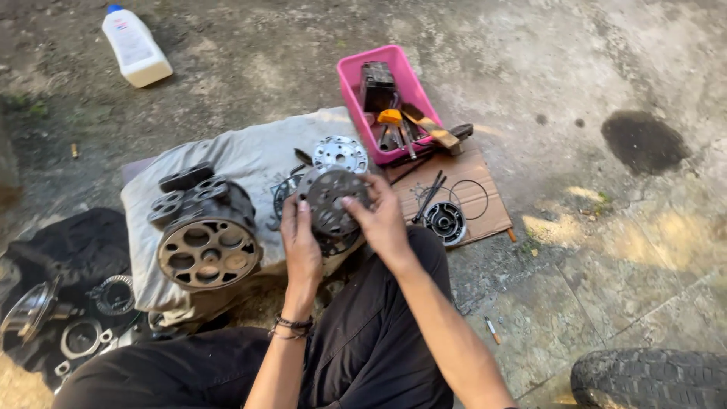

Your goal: Disassembling and inspecting the internal components of an automotive AC compressor

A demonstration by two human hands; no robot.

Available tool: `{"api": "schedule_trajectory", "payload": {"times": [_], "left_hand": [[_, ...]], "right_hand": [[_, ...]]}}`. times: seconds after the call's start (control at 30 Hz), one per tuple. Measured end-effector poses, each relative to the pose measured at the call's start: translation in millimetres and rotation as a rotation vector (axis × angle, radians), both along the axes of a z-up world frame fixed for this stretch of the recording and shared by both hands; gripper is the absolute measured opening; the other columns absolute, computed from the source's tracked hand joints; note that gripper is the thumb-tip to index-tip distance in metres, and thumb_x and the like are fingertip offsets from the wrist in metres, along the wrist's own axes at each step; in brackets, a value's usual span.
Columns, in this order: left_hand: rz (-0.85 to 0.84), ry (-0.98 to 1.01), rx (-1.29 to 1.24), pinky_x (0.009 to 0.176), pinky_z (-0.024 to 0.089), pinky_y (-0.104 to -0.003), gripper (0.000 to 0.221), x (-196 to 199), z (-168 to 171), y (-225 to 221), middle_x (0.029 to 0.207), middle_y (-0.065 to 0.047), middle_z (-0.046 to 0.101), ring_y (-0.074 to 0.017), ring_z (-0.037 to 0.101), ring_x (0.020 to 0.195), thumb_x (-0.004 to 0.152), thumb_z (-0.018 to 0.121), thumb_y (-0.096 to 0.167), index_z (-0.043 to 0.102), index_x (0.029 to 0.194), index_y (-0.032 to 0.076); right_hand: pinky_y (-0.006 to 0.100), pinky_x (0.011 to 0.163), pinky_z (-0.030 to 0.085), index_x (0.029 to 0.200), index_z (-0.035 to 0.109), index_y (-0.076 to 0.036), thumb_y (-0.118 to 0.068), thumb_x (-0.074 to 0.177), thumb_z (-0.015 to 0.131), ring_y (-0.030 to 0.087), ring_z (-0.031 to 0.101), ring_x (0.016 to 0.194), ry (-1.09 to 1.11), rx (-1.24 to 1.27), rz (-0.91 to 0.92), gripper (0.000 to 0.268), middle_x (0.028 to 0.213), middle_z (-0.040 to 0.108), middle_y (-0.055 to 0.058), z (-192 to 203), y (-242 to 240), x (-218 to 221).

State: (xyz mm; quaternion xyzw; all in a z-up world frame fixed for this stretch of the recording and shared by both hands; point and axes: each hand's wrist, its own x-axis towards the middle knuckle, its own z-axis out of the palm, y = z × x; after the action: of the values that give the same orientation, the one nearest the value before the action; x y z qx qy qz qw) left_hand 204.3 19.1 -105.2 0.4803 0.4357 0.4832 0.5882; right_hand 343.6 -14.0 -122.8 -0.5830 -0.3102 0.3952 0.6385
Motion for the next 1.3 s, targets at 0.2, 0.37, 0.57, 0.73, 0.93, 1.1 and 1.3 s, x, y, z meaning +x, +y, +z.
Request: {"api": "schedule_trajectory", "payload": {"times": [0.2, 0.37, 0.57, 0.73, 0.93, 1.1, 1.3], "left_hand": [[0.087, 0.041, 0.071, 0.098, 0.048, -0.039, 0.027, 4, 25, -4, 0.109, -0.009, 0.063, -0.0175, 0.058, 0.103, 0.105, 0.056, 0.015, 0.053, 0.13, 0.007], [0.027, 0.039, 0.089, 0.099, 0.048, -0.036, 0.027, 10, 28, -8, 0.105, -0.006, 0.065, -0.0131, 0.059, 0.103, 0.104, 0.06, 0.018, 0.056, 0.128, 0.008], [-0.021, 0.053, 0.088, 0.098, 0.049, -0.044, 0.029, 14, 10, -3, 0.11, -0.017, 0.068, -0.0225, 0.06, 0.107, 0.107, 0.051, 0.02, 0.061, 0.13, 0.005], [-0.022, -0.027, 0.02, 0.099, 0.049, -0.043, 0.029, 20, 7, -6, 0.112, -0.015, 0.068, -0.0212, 0.059, 0.107, 0.105, 0.054, 0.017, 0.062, 0.129, 0.004], [-0.079, 0.163, 0.06, 0.109, 0.041, -0.06, 0.051, 6, 21, -2, 0.132, -0.035, 0.056, -0.0492, 0.053, 0.129, 0.098, 0.059, 0.01, 0.045, 0.145, -0.004], [-0.078, 0.376, 0.123, 0.109, 0.038, -0.065, 0.052, -5, 29, 6, 0.134, -0.029, 0.045, -0.0536, 0.048, 0.128, 0.103, 0.04, -0.003, 0.032, 0.154, -0.002], [0.077, 0.441, 0.043, 0.108, 0.041, -0.058, 0.053, -7, 10, 14, 0.13, -0.024, 0.047, -0.0443, 0.055, 0.122, 0.098, 0.047, -0.005, 0.043, 0.151, 0.001]], "right_hand": [[0.034, 0.07, 0.065, 0.129, 0.057, -0.005, -0.007, 0.082, 0.085, 0.024, 0.076, 0.089, 0.114, -0.027, 0.008, 0.054, 0.106, 0.073, 0.015, -18, -14, -18], [0.029, 0.055, 0.063, 0.117, 0.061, -0.004, -0.011, 0.086, 0.082, 0.023, 0.076, 0.077, 0.215, 0.013, -0.01, 0.038, 0.094, 0.072, 0.014, -32, -19, 7], [0.028, 0.054, 0.064, 0.116, 0.061, -0.01, -0.013, 0.094, 0.073, 0.02, 0.076, 0.075, 0.308, -0.015, -0.142, 0.026, 0.093, 0.073, 0.009, -16, -26, 15], [0.033, 0.065, 0.066, 0.116, 0.062, -0.007, -0.013, 0.096, 0.07, 0.02, 0.076, 0.082, 0.29, 0.027, -0.183, 0.023, 0.094, 0.075, 0.012, -26, -27, 25], [0.034, 0.08, 0.063, 0.132, 0.06, -0.003, -0.007, 0.098, 0.065, 0.018, 0.071, 0.095, 0.065, 0.007, -0.031, 0.035, 0.101, 0.074, 0.012, -7, -14, 13], [0.044, 0.089, 0.058, 0.134, 0.064, 0.0, -0.005, 0.094, 0.068, 0.031, 0.067, 0.113, -0.326, -0.097, 0.097, 0.04, 0.118, 0.071, 0.025, -3, 3, 1], [0.036, 0.079, 0.063, 0.13, 0.069, -0.007, -0.009, 0.088, 0.074, 0.034, 0.074, 0.102, -0.473, -0.249, 0.102, 0.043, 0.116, 0.073, 0.022, 19, 12, -9]]}}
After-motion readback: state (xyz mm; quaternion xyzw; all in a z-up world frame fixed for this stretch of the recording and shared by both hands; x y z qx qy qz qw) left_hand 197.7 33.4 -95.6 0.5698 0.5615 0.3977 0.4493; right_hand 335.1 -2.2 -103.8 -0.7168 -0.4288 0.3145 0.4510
